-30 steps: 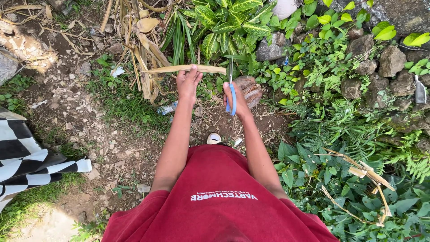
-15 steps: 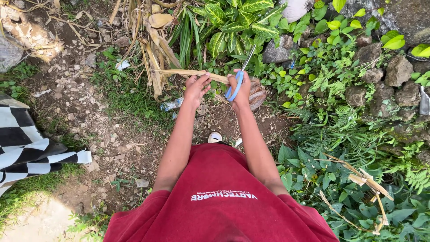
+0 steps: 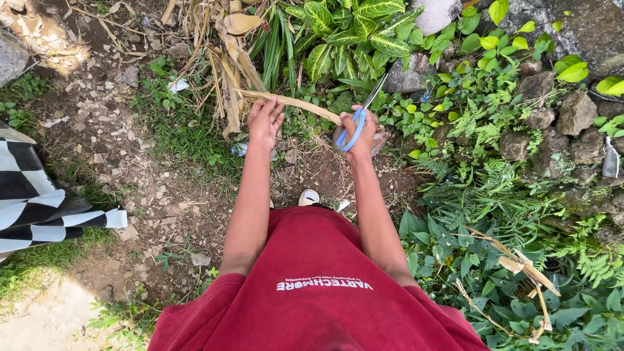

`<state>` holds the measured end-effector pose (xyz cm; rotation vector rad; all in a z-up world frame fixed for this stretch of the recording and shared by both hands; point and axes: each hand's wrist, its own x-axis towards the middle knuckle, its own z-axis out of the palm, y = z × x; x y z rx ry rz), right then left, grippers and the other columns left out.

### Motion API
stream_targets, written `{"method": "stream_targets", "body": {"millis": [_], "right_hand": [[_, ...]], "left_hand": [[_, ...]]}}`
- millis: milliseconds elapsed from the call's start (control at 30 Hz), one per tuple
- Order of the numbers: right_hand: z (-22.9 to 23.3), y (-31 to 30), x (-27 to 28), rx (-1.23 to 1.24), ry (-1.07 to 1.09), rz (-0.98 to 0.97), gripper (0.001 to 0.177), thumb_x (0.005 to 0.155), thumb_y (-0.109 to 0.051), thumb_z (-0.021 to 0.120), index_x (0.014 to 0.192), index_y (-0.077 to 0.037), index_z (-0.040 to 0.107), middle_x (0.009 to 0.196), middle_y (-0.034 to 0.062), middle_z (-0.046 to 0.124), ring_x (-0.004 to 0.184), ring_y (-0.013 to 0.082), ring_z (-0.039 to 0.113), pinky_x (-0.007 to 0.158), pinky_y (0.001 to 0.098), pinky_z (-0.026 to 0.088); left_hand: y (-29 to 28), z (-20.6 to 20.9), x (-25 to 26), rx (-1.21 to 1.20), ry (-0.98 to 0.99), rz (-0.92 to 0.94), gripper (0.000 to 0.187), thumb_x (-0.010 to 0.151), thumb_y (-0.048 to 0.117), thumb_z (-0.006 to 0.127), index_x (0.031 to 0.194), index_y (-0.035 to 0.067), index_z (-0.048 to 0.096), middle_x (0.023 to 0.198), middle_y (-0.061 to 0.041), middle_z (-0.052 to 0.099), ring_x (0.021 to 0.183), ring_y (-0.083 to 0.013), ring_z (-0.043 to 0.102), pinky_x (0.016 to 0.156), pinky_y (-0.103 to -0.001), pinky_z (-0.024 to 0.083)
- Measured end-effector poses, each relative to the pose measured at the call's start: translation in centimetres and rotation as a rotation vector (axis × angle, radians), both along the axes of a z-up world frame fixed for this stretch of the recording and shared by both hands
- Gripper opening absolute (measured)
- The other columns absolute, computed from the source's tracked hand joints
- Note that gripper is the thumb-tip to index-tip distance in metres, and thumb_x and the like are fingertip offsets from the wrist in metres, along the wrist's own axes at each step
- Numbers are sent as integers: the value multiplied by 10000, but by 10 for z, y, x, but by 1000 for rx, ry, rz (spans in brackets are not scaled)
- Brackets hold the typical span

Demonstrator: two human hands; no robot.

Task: Cutting dried plant material into strips using a pair of scissors in a garden.

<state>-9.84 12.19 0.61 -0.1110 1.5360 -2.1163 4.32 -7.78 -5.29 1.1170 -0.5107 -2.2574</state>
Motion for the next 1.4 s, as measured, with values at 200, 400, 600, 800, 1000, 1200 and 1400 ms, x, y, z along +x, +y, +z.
{"method": "stream_targets", "body": {"millis": [200,400,600,800,1000,1200,1400], "right_hand": [[-2,6,0,16,46,-18,377,890,27,756,1211,-38,571,894,74,701,775,144,673,693,295,573],[-5,7,3,9,89,-51,380,888,31,756,1211,-36,568,901,77,708,786,145,680,699,296,575],[-4,2,5,36,88,-30,357,905,10,747,1210,-46,571,921,71,715,811,128,683,713,264,554],[6,-2,14,94,134,-48,247,983,-94,733,1174,-56,581,870,28,614,730,105,611,614,268,523],[-11,6,19,75,123,-42,153,1052,-190,632,1106,-66,559,889,48,633,757,150,680,648,273,539],[2,17,30,215,47,51,245,1017,-306,617,1112,-88,562,856,51,674,698,113,607,625,256,523],[3,26,40,385,8,186,340,979,-401,658,1101,-102,549,785,19,598,636,96,556,549,257,481]], "left_hand": [[-2,-11,-4,-64,-1,-54,315,872,129,821,1137,112,653,964,19,717,870,-106,662,718,-263,538],[-4,-13,-3,-85,-88,-96,330,879,167,826,1159,146,653,909,58,661,772,-46,545,590,-210,398],[-2,7,4,-191,-172,-125,218,927,164,772,1104,113,658,893,44,673,752,-53,539,594,-204,431],[-4,26,12,-253,-93,-89,167,985,131,722,1101,65,622,875,-41,708,729,-96,635,611,-227,490],[-5,35,9,-175,47,-27,294,899,41,735,1160,70,603,1066,-65,757,974,-173,763,843,-257,639],[-6,37,8,-124,44,21,330,912,41,753,1206,34,602,1102,-109,752,1007,-198,764,865,-274,631],[-16,25,7,-116,92,73,369,904,61,765,1229,49,591,1148,-129,752,1022,-201,753,876,-284,614]]}}
